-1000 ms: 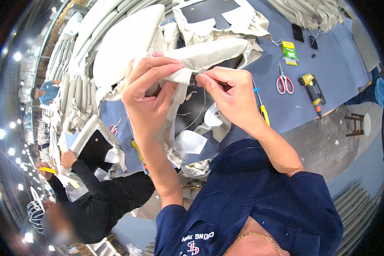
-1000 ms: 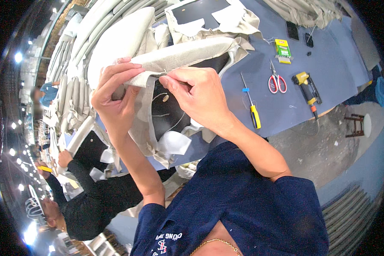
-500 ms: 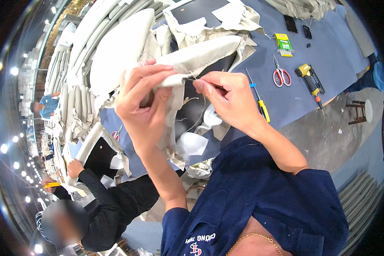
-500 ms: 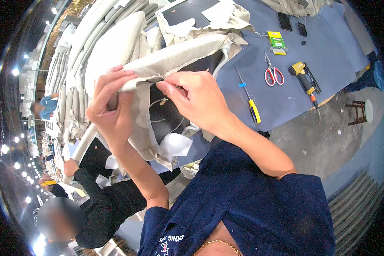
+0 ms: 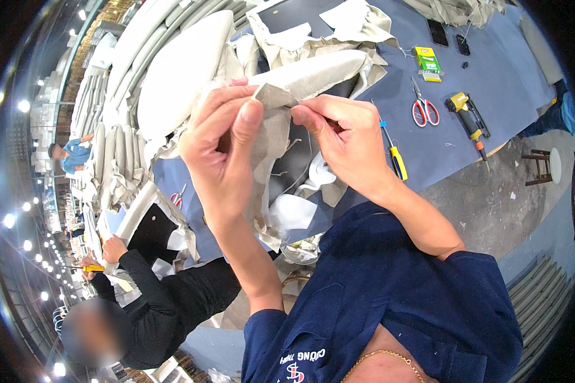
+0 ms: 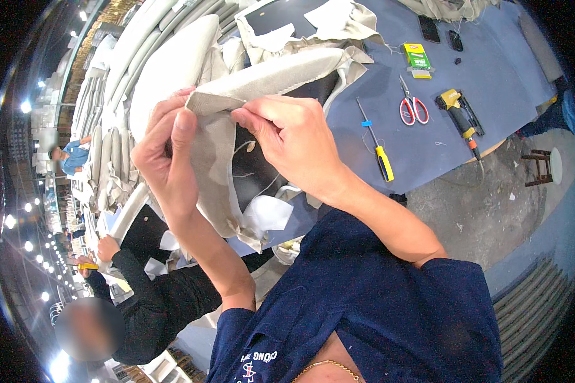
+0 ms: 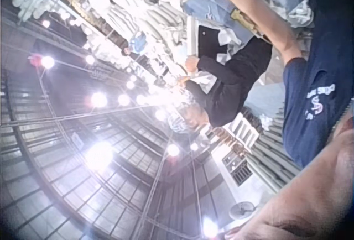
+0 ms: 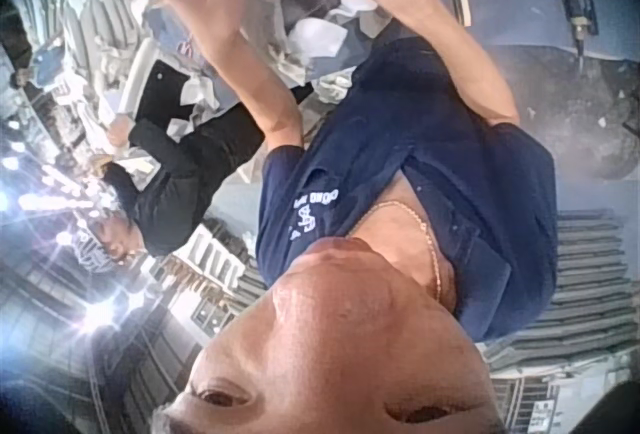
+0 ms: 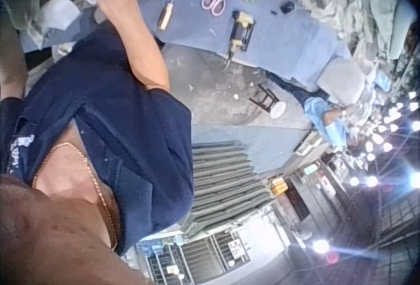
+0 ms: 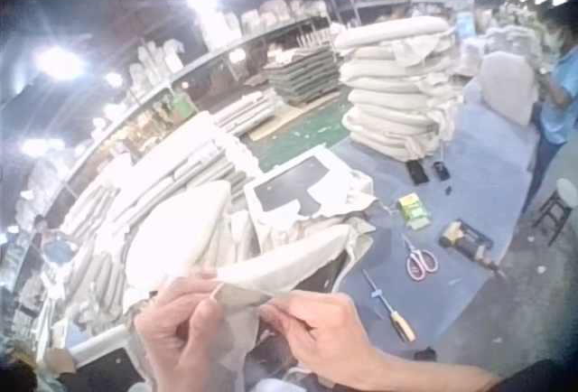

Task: The person is upholstering a chair component, likely a seat or backrest. They use a staple gun to secure fabric over foam padding, a screwdriver to pull and tighten the material, and scissors to trim excess fabric. The process involves wrapping the foam, stapling edges, and smoothing the surface.

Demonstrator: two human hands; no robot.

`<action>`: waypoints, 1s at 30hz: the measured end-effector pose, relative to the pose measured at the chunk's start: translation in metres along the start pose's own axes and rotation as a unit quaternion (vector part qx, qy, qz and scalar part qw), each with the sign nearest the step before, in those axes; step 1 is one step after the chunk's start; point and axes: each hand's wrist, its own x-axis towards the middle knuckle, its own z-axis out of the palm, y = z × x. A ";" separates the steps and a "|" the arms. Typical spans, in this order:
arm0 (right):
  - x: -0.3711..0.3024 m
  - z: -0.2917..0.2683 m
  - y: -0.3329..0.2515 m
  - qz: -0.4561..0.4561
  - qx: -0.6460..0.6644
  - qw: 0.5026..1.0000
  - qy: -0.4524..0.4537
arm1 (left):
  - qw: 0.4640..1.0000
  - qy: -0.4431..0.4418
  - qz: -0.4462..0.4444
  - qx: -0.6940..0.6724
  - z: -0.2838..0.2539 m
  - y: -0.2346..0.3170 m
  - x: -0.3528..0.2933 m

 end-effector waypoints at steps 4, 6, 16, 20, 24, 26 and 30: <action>0.004 0.004 0.007 -0.062 0.019 0.997 0.040 | 0.999 0.017 -0.024 0.013 0.005 0.012 -0.008; 0.008 -0.011 -0.002 0.006 -0.049 0.998 -0.038 | 0.999 0.018 -0.029 0.014 0.002 0.012 -0.009; -0.013 -0.028 -0.001 -0.087 -0.073 0.993 -0.032 | 0.997 -0.050 0.022 0.052 -0.002 0.040 -0.028; -0.019 -0.046 -0.009 -0.124 -0.086 0.983 -0.101 | 0.995 -0.080 -0.049 0.021 -0.016 0.037 -0.029; -0.028 -0.061 -0.014 -0.158 -0.106 0.972 -0.139 | 0.982 -0.121 -0.099 -0.104 -0.011 0.029 -0.037; -0.030 -0.068 -0.015 -0.182 -0.115 0.966 -0.142 | 0.981 -0.116 -0.127 -0.094 -0.004 0.036 -0.043; -0.031 -0.070 -0.017 -0.243 -0.117 0.951 -0.154 | 0.987 -0.109 -0.100 -0.063 0.007 0.042 -0.056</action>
